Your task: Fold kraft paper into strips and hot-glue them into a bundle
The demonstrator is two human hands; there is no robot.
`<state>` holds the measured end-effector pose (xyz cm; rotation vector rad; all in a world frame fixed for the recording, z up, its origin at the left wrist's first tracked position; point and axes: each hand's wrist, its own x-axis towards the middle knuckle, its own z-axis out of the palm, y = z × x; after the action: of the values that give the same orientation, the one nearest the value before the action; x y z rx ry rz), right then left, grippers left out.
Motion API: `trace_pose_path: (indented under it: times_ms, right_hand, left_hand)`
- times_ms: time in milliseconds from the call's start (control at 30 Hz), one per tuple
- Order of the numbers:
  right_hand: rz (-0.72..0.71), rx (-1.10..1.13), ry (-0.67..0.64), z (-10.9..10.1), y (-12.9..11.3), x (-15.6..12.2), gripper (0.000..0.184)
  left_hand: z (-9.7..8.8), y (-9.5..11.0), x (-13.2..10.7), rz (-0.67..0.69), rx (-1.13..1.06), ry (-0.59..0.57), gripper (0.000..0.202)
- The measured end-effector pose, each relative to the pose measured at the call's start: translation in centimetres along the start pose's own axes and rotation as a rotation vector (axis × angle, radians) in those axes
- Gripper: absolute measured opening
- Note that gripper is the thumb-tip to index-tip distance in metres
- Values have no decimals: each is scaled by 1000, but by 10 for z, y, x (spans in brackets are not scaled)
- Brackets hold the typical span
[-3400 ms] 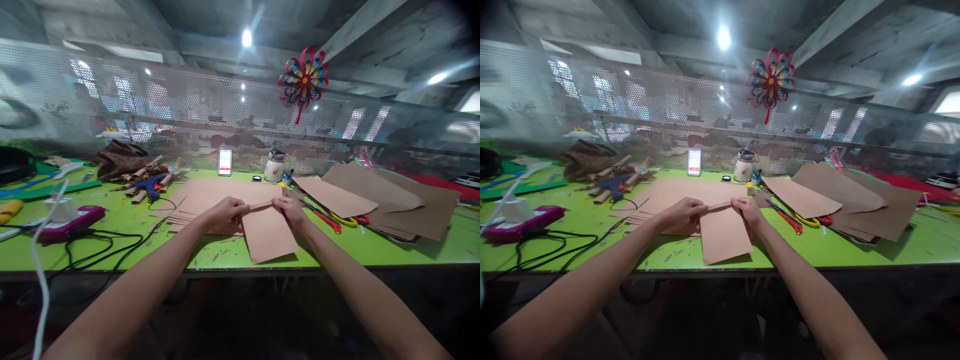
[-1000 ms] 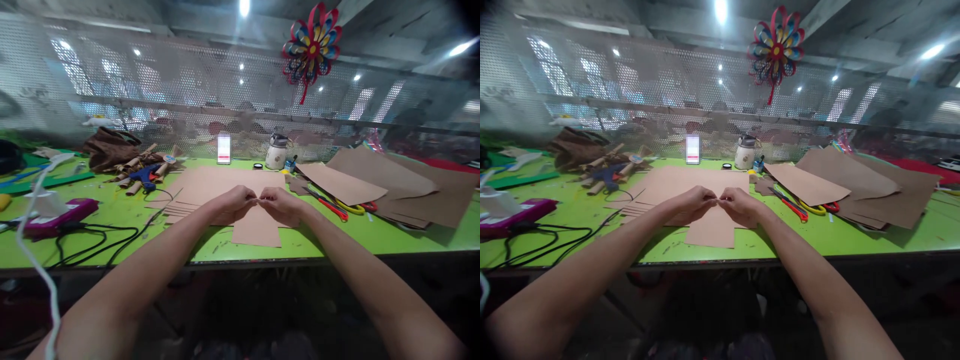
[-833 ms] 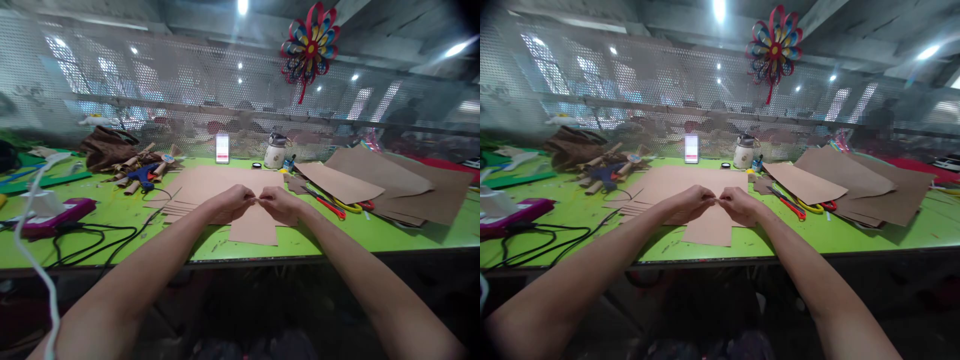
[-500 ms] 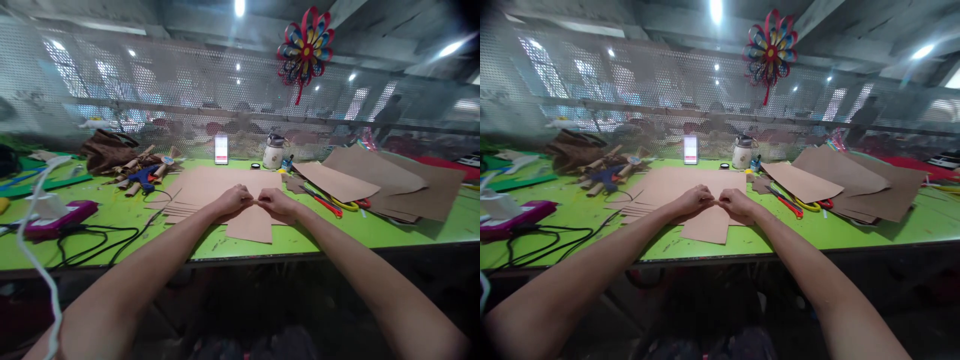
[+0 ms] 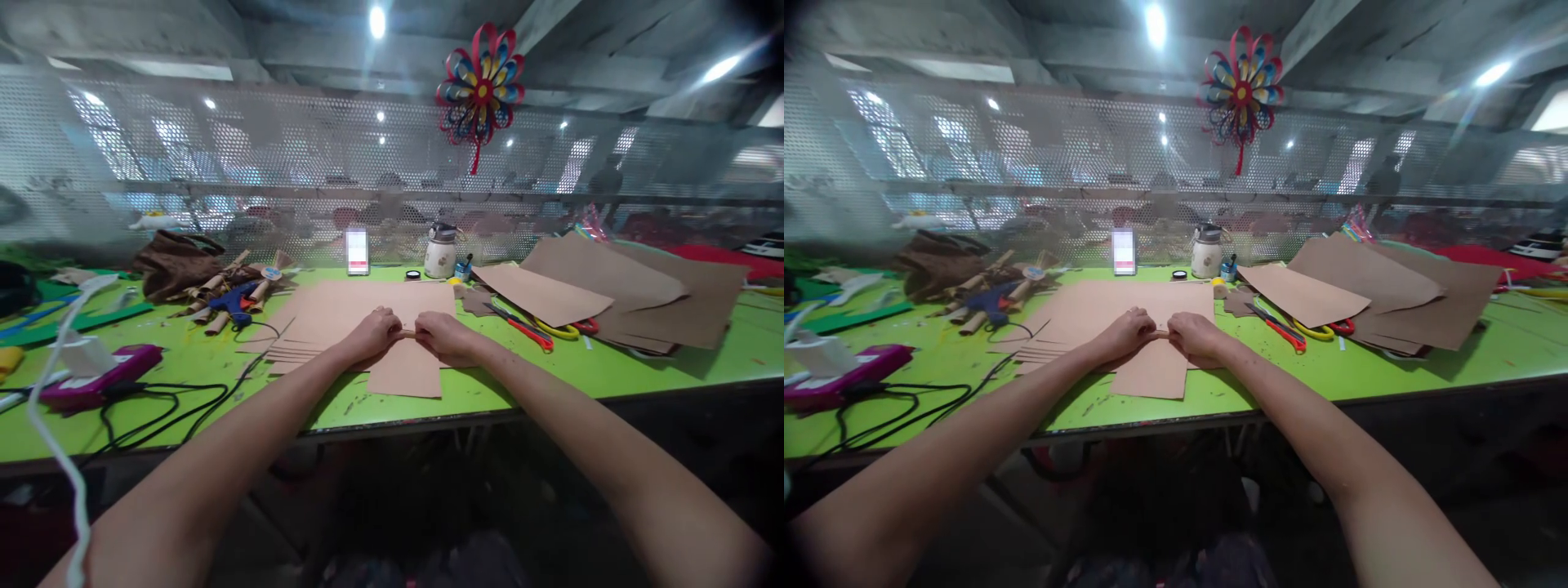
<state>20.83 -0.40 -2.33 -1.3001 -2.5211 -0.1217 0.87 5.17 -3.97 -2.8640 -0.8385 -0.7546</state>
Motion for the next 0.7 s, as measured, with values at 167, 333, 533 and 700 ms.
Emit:
trace_pose_path:
  times_ms: [167,333,533,700]
  right_hand:
    - [-28,-94,-15,-2,-6,-2,14]
    - [-56,-171,-53,-1,-12,4,17]
    - [-59,-200,-63,-3,-8,-2,14]
    - [-66,-172,-46,-3,-2,-12,9]
  left_hand:
    - [-6,5,-3,36,16,-19,22]
    - [-12,12,-4,66,39,-19,21]
    - [-12,4,-8,52,10,-27,16]
    - [-9,-9,-14,-1,-7,-20,14]
